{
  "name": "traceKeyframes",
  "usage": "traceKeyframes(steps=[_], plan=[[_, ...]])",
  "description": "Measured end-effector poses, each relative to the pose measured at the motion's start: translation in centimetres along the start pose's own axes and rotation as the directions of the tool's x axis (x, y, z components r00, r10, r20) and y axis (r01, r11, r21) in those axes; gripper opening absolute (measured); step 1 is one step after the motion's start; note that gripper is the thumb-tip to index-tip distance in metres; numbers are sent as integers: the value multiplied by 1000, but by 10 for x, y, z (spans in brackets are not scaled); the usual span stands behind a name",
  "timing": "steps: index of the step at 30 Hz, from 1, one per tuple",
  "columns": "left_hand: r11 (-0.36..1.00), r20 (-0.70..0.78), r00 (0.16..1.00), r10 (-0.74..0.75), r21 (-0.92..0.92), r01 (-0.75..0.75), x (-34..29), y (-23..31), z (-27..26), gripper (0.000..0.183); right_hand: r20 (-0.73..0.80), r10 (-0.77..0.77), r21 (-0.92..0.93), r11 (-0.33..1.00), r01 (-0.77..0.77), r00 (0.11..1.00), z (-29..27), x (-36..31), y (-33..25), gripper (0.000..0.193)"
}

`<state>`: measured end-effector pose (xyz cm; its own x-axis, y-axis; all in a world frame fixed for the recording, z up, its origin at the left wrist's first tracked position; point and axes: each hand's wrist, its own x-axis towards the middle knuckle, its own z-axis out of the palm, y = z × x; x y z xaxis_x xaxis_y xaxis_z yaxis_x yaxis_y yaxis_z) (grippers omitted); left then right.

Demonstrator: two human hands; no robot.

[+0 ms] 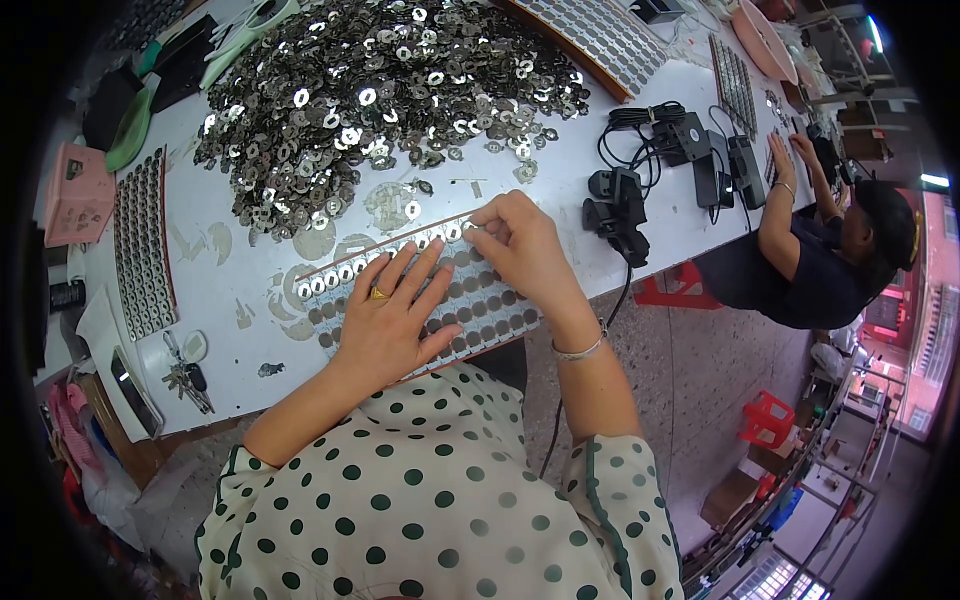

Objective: The person assembles small metal parts onto a metal strip by hand, attaching rings and keys to the strip.

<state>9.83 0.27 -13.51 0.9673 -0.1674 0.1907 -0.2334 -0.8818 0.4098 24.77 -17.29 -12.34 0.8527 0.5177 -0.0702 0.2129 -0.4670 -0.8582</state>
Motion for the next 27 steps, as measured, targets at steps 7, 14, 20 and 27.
traceKeyframes(steps=[7, 14, 20, 27], plan=[[1000, -33, 999, 11, 19, -11, -1, -2, 1, 58, 129, -221, -291, 923, 250, 967, -7, 14, -12, 13], [1000, -40, 999, 17, 15, -17, -1, 1, 1, 58, -58, -238, -387, 901, 198, 970, 28, 41, -32, 13], [1000, -41, 999, 15, 16, -15, -1, 1, 1, 57, -3, -232, -314, 924, 220, 973, 38, 47, -22, 11], [1000, -27, 1000, 14, 8, -14, -1, 0, -3, 57, -61, -293, -124, 951, 285, 954, 23, 31, -24, 8]])
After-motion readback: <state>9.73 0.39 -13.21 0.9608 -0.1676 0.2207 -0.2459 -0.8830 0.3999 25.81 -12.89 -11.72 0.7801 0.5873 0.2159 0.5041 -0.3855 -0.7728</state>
